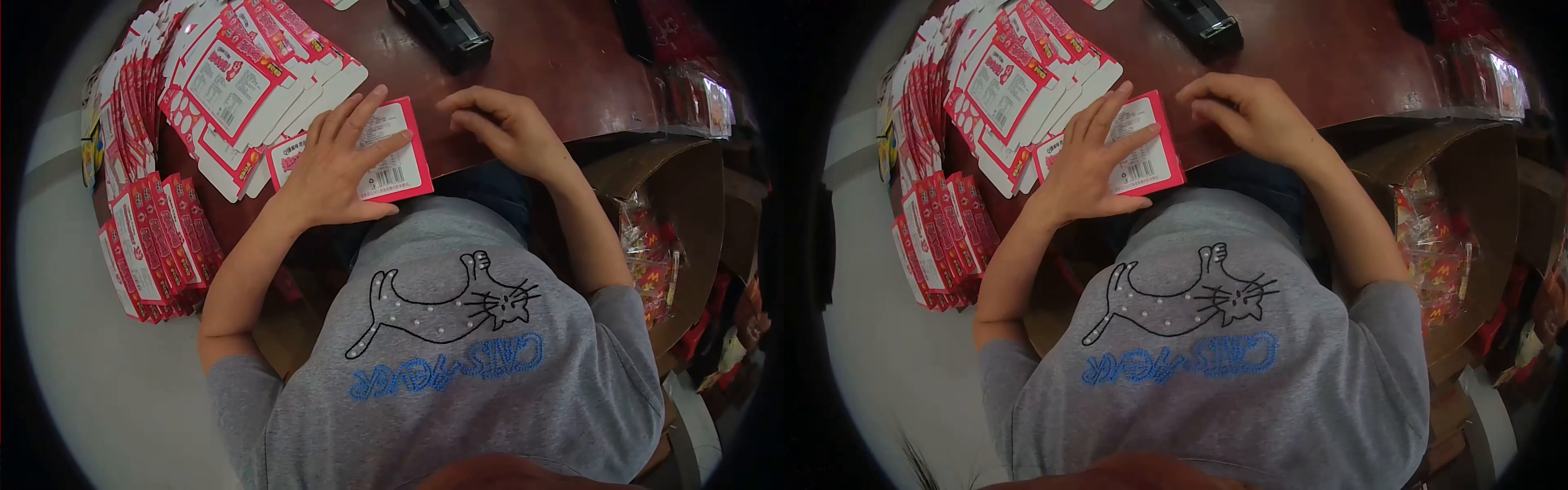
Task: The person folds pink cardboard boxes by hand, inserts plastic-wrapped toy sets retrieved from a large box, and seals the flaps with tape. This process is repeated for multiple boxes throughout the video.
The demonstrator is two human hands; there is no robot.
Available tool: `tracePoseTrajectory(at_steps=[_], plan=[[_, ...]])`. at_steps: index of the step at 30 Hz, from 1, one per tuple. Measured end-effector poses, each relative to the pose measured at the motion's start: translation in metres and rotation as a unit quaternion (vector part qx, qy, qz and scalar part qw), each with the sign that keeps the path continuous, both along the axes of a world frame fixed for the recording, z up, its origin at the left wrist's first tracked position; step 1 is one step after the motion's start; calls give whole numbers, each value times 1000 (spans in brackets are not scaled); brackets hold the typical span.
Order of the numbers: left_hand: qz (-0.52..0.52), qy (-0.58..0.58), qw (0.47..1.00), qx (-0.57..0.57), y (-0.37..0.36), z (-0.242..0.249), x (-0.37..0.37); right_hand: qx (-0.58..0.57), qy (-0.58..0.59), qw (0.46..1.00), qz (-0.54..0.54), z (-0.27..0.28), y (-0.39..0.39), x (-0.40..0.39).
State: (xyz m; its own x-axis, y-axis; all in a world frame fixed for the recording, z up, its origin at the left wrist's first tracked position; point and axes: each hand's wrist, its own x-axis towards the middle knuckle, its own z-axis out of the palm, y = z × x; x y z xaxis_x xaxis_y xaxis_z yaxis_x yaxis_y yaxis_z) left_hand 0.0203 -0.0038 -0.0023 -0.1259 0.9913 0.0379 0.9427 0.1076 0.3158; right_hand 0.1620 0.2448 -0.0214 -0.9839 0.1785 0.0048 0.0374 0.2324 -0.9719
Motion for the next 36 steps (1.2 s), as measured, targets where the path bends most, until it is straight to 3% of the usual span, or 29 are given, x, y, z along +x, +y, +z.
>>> tracePoseTrajectory(at_steps=[1, 4, 11, 13, 17, 19, 21, 22, 23, 24, 25, 26, 28, 29, 30, 31, 33, 35, 36], plan=[[1, -2, 1000, -1, -1, -4, 0, 31, -26, 996, 74, 3, -5, -2], [41, -41, 998, 31, -5, -12, 0, 127, -43, 981, 143, 6, -10, -15], [14, -18, 999, 27, -3, -10, -2, 164, -33, 978, 125, -15, -21, -25], [16, -22, 999, 22, -3, -10, -1, 278, -105, 951, 84, -6, -26, -23], [56, -25, 997, 42, -4, 1, 1, 276, -49, 959, 36, 2, -18, -19], [159, -70, 980, 97, -7, 11, 0, 146, 84, 965, -203, 6, -5, -22], [324, -188, 916, 144, -17, 19, -5, 157, 72, 948, -268, -5, 23, -33], [409, -367, 817, 173, -18, 33, -11, 145, 92, 948, -268, -24, 38, -43], [473, -528, 678, 193, -19, 47, -16, 133, 114, 947, -269, -32, 46, -48], [476, -573, 631, 215, -34, 47, -22, 132, 120, 946, -271, -25, 46, -50], [474, -570, 636, 217, -44, 43, -27, 15, 8, 972, -236, -13, 44, -53], [454, -500, 724, 139, -54, 38, -29, -104, -104, 970, -191, -6, 43, -54], [359, -290, 887, 28, -60, 44, -17, -143, -47, 970, -193, -5, 41, -52], [359, -287, 888, 26, -60, 48, -15, -179, 4, 965, -193, -6, 39, -51], [254, -127, 957, -63, -59, 56, -14, -181, 5, 964, -192, -8, 37, -48], [136, 38, 979, -148, -57, 60, -11, -161, 46, 967, -191, -12, 37, -43], [107, 46, 981, -156, -46, 54, -12, -139, 87, 968, -190, -21, 36, -36], [-55, 116, 982, -138, -29, 44, -19, -130, 87, 966, -205, -33, 35, -30], [-58, 116, 982, -135, -17, 40, -23, -128, 86, 966, -208, -40, 34, -28]])
